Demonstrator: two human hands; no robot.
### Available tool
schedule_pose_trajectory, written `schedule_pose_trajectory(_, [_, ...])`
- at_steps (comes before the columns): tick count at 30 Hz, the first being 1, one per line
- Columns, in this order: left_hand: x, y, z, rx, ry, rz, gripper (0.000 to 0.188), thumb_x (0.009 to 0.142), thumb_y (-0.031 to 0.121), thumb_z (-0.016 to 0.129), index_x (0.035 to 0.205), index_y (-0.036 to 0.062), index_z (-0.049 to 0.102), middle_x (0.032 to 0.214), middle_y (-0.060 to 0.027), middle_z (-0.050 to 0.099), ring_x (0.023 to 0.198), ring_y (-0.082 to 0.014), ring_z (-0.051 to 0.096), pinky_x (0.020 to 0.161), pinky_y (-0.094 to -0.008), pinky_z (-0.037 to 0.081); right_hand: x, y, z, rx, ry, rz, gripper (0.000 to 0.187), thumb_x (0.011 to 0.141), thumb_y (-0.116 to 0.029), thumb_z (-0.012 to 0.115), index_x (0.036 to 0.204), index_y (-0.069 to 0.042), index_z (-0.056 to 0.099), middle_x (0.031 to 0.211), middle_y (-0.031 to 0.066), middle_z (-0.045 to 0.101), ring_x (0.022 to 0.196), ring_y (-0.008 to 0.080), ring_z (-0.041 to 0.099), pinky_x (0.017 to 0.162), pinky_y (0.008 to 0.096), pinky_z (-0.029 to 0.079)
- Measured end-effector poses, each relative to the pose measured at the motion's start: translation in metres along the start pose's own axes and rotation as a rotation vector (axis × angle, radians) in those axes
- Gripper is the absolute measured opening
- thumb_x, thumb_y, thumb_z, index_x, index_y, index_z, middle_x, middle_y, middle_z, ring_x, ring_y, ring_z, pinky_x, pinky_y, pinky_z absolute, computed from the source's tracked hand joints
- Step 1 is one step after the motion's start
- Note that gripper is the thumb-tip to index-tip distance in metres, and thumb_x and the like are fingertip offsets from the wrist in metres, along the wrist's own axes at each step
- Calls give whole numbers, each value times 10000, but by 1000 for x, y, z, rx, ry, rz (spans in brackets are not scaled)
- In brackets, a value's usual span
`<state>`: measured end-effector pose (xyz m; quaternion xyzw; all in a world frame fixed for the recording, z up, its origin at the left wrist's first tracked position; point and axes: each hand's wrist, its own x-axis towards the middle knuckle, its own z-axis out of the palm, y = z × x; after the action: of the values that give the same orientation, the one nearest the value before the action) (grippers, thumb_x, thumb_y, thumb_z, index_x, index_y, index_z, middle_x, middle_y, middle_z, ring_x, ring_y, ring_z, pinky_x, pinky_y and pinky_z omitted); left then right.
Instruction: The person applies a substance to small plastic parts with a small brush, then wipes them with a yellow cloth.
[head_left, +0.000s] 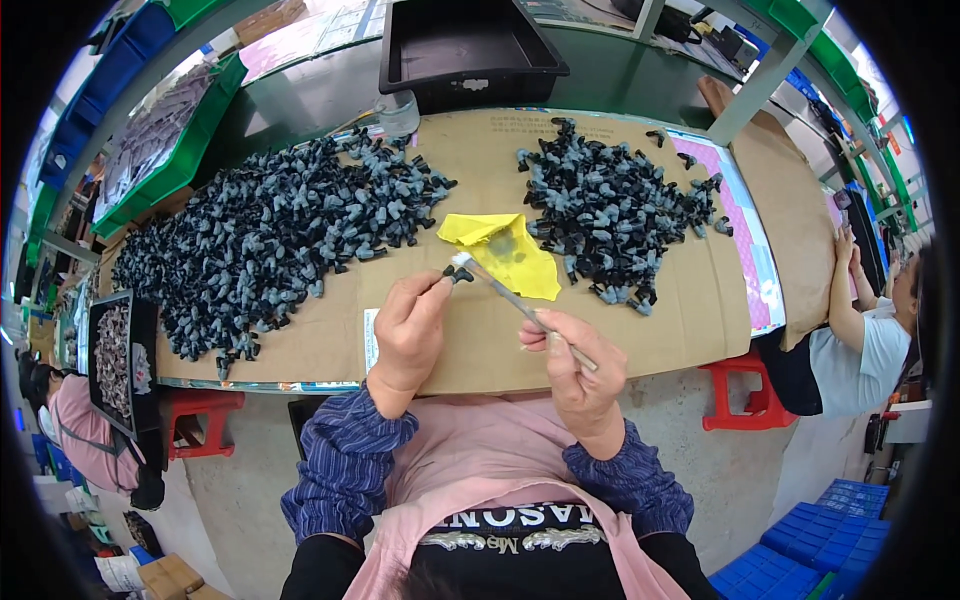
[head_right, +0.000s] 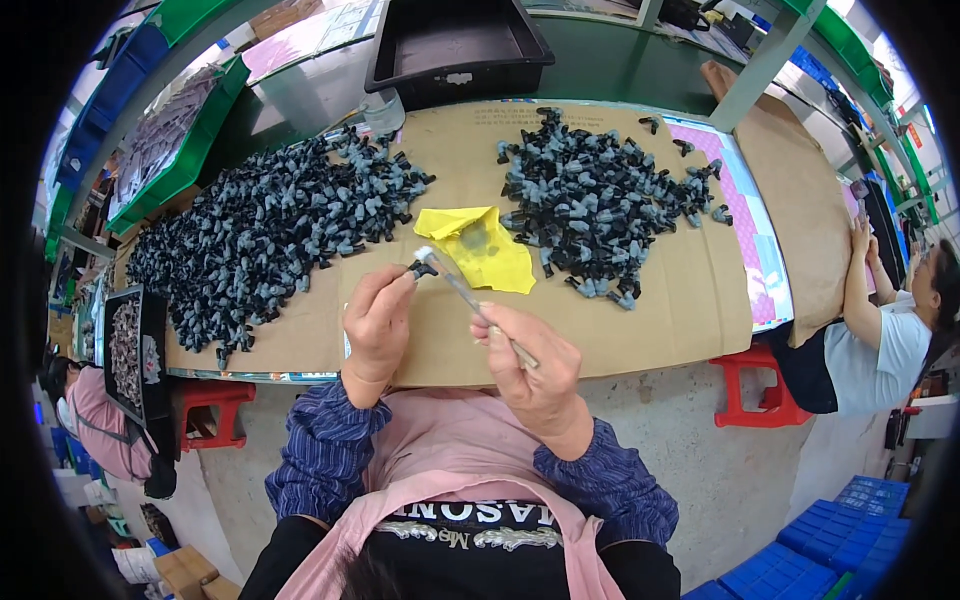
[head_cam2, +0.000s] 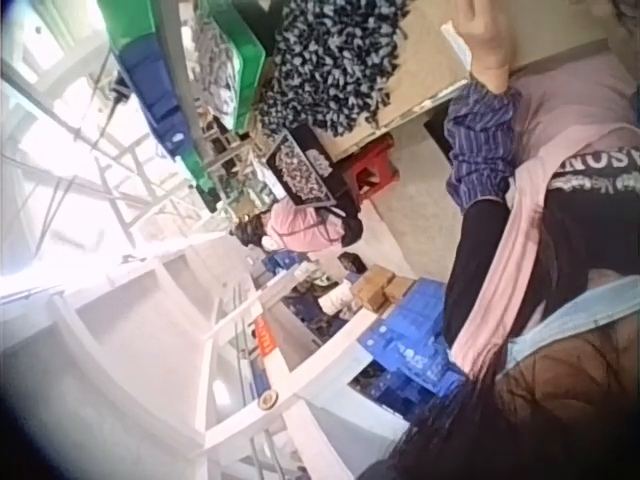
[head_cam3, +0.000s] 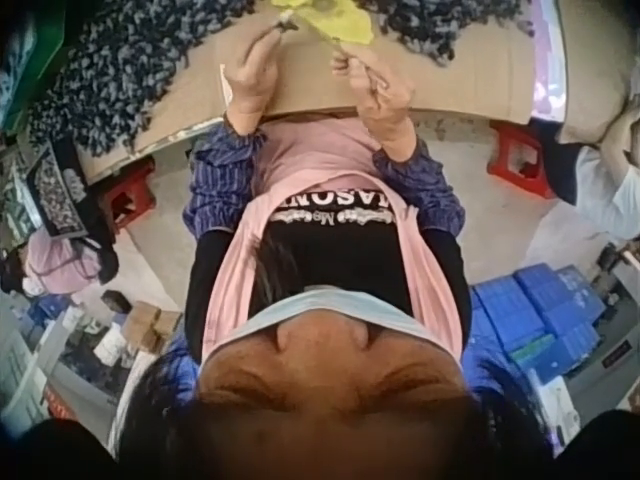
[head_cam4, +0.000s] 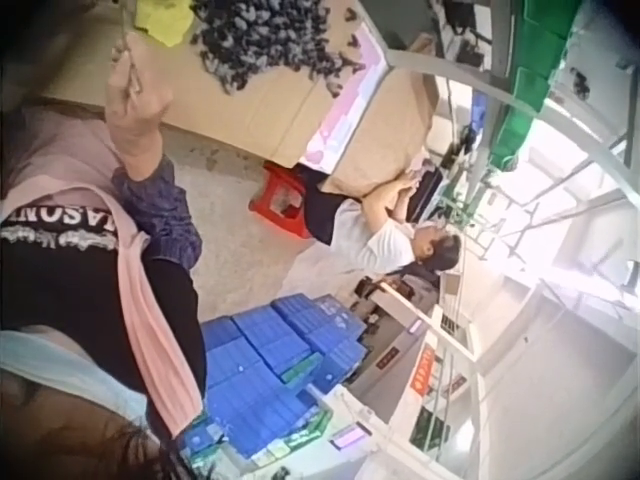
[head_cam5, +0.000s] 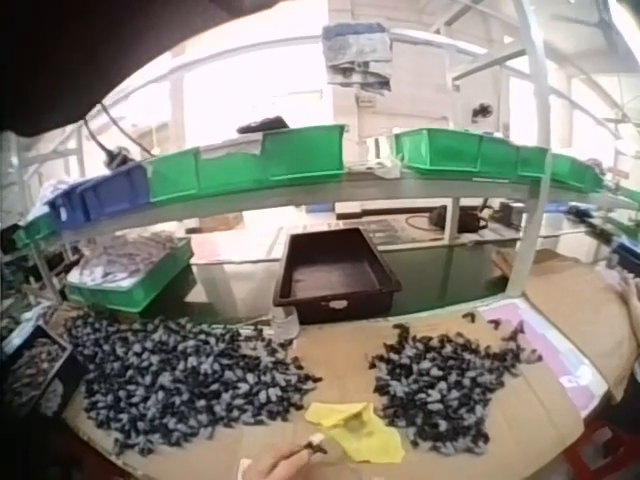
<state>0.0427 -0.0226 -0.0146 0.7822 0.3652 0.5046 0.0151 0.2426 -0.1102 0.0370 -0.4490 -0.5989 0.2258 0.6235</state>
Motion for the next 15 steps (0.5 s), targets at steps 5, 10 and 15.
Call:
schedule_pose_trajectory(5, [2,-6,-1,16,-8,29,324,747,-144,682,1032,8,695,996,-146,689,856,-298,683,682,-338,569,-1,4,5,-117,-156,-68,251,955,82,533,1173,89,657,961,191,739,825,238,745,766,335,623])
schedule_pose_trajectory(10, [1,-14,-4,31,17,14,354,733,-161,675,1043,8,695,1003,-149,688,853,-296,683,693,-337,571,-7,3,2,-170,-197,-91,261,919,94,550,1151,71,668,918,192,738,811,262,750,745,343,614])
schedule_pose_trajectory(15, [1,-20,-7,50,2,-15,337,753,-159,685,1042,12,712,999,-152,685,865,-297,684,703,-339,570,-7,8,3,-165,-190,-94,265,908,90,553,1146,71,667,915,188,740,801,264,749,738,343,612])
